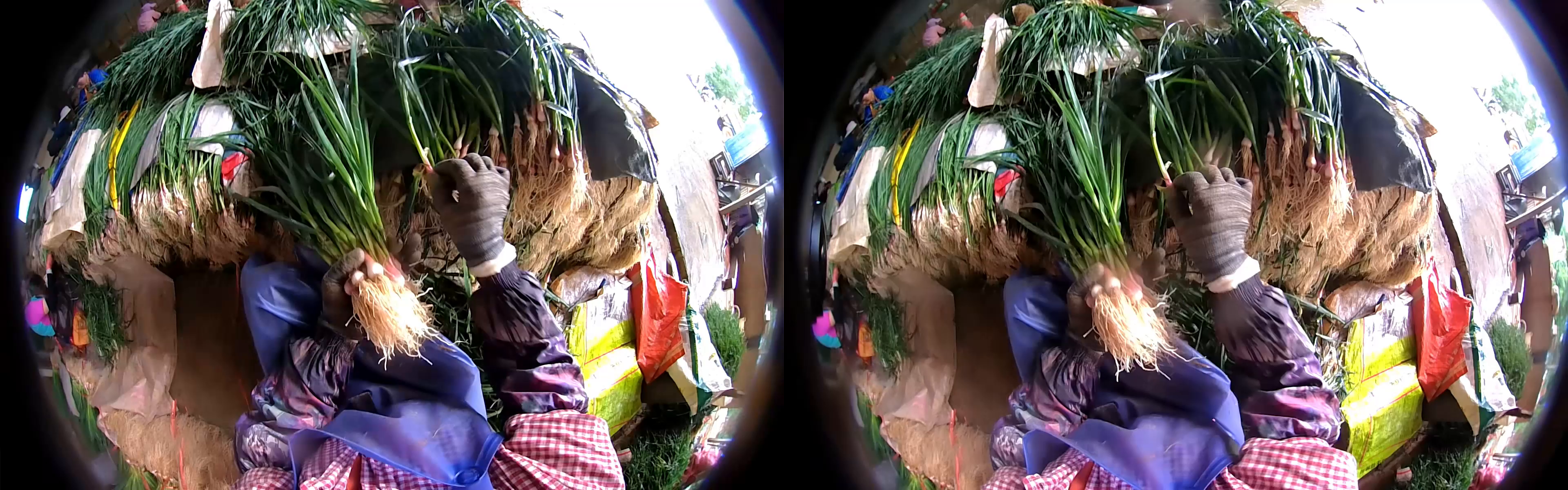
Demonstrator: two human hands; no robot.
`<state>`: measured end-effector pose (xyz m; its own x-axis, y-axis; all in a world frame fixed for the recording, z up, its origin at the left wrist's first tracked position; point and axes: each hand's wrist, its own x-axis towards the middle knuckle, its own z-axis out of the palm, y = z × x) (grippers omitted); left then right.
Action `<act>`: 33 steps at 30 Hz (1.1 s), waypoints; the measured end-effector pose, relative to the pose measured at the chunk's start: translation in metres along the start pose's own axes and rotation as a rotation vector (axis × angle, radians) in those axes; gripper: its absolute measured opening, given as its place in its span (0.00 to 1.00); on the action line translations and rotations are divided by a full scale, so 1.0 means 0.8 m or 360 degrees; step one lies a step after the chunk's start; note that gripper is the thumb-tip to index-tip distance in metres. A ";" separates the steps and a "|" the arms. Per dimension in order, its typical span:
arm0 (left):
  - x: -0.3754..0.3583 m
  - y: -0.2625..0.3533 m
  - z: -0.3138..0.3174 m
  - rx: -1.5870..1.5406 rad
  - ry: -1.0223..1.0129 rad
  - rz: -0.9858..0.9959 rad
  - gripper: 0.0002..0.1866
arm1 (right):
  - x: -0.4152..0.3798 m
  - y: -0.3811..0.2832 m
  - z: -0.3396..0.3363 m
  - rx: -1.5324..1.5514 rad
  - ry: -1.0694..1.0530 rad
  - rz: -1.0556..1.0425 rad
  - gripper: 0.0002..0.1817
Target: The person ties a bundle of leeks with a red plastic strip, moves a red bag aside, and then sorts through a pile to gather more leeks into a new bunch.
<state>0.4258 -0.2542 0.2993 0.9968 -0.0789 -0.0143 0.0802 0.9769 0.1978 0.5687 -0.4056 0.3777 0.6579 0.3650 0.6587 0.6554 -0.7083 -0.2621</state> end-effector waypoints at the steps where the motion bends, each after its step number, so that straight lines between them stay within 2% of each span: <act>1: 0.000 0.002 -0.009 -0.0017 -0.0172 0.0006 0.17 | -0.007 -0.008 -0.010 0.0034 -0.0103 0.0052 0.10; 2: 0.000 0.000 0.014 0.0118 0.0222 0.0033 0.22 | -0.013 -0.016 -0.012 -0.0165 0.0055 -0.0271 0.07; 3: 0.004 0.004 0.010 0.0039 0.0077 -0.0022 0.20 | -0.026 -0.029 -0.027 -0.0196 -0.0253 -0.0330 0.06; 5: 0.008 0.011 -0.004 -0.0118 -0.0211 -0.0121 0.17 | -0.055 -0.042 -0.034 -0.0204 -0.0807 -0.0488 0.13; 7: 0.003 0.006 -0.004 0.0004 0.0162 -0.0038 0.17 | -0.070 -0.021 -0.024 0.0784 -0.0706 -0.0242 0.15; 9: -0.006 0.009 0.027 0.0035 0.0276 -0.0102 0.23 | -0.077 -0.016 -0.022 0.1628 -0.0523 0.0582 0.25; 10: -0.007 0.008 0.034 0.0052 0.0328 -0.0147 0.28 | -0.066 -0.025 -0.021 0.1843 -0.0604 0.0791 0.29; 11: -0.007 0.009 0.031 -0.0162 0.0038 -0.0184 0.28 | -0.053 -0.033 -0.019 0.2051 -0.0667 0.1002 0.34; 13: -0.009 0.020 0.040 -0.0186 -0.0132 -0.0270 0.28 | -0.072 -0.030 0.014 0.2166 -0.1130 0.0689 0.43; 14: -0.013 0.024 0.035 -0.0069 -0.0014 -0.0244 0.27 | -0.083 -0.024 0.026 0.2096 -0.1240 0.0774 0.39; 15: -0.018 0.022 0.031 -0.0134 -0.0073 -0.0239 0.26 | -0.094 -0.020 0.036 0.2029 -0.1358 0.0862 0.35; 16: -0.017 0.023 0.023 -0.0219 -0.0203 -0.0302 0.26 | -0.075 -0.025 0.019 0.1867 -0.1447 0.0867 0.25; 17: -0.018 0.024 0.014 -0.0305 -0.0331 -0.0362 0.26 | -0.072 -0.031 0.011 0.1584 -0.1229 0.0893 0.15; 20: -0.024 0.024 0.002 -0.0403 -0.0306 -0.0376 0.27 | -0.083 0.013 0.002 0.2331 -0.0802 0.1459 0.07; 21: -0.025 0.023 0.004 -0.0385 -0.0231 -0.0347 0.27 | -0.091 0.019 -0.011 0.1655 -0.1208 0.0901 0.08; 22: -0.025 0.023 0.011 -0.0362 -0.0162 -0.0323 0.27 | -0.093 0.020 -0.027 0.0972 -0.1386 0.0293 0.08; 23: -0.026 0.023 0.019 -0.0339 -0.0091 -0.0303 0.28 | -0.085 0.004 -0.047 0.0386 -0.1675 -0.0031 0.12; 25: -0.028 0.022 0.027 -0.0195 0.0006 -0.0246 0.31 | -0.075 -0.017 -0.056 0.0066 -0.1027 0.0426 0.13; 27: -0.028 0.021 0.025 -0.0165 -0.0008 -0.0223 0.31 | -0.074 0.003 -0.034 -0.0365 -0.0629 0.0444 0.16; 28: -0.028 0.019 0.021 -0.0180 0.0048 -0.0213 0.31 | -0.074 0.014 -0.025 -0.0264 -0.0757 0.0291 0.13; 29: -0.028 0.018 0.019 -0.0194 0.0104 -0.0203 0.31 | -0.083 0.014 -0.019 -0.0128 -0.0753 0.0382 0.10; 31: -0.030 0.014 0.029 -0.0041 0.0230 -0.0047 0.30 | -0.091 0.001 -0.027 -0.0059 -0.0412 0.0157 0.10; 32: -0.030 0.018 0.034 -0.0102 0.0115 -0.0185 0.25 | -0.083 -0.016 -0.037 0.0009 -0.0328 0.0045 0.11; 33: -0.029 0.016 0.041 0.0083 0.0222 -0.0216 0.22 | -0.089 -0.028 -0.041 0.0062 -0.0491 0.0060 0.10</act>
<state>0.4040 -0.2463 0.3340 0.9677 -0.1772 -0.1791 0.2170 0.9474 0.2352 0.4949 -0.4352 0.3599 0.7596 0.5092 0.4047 0.6383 -0.7032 -0.3133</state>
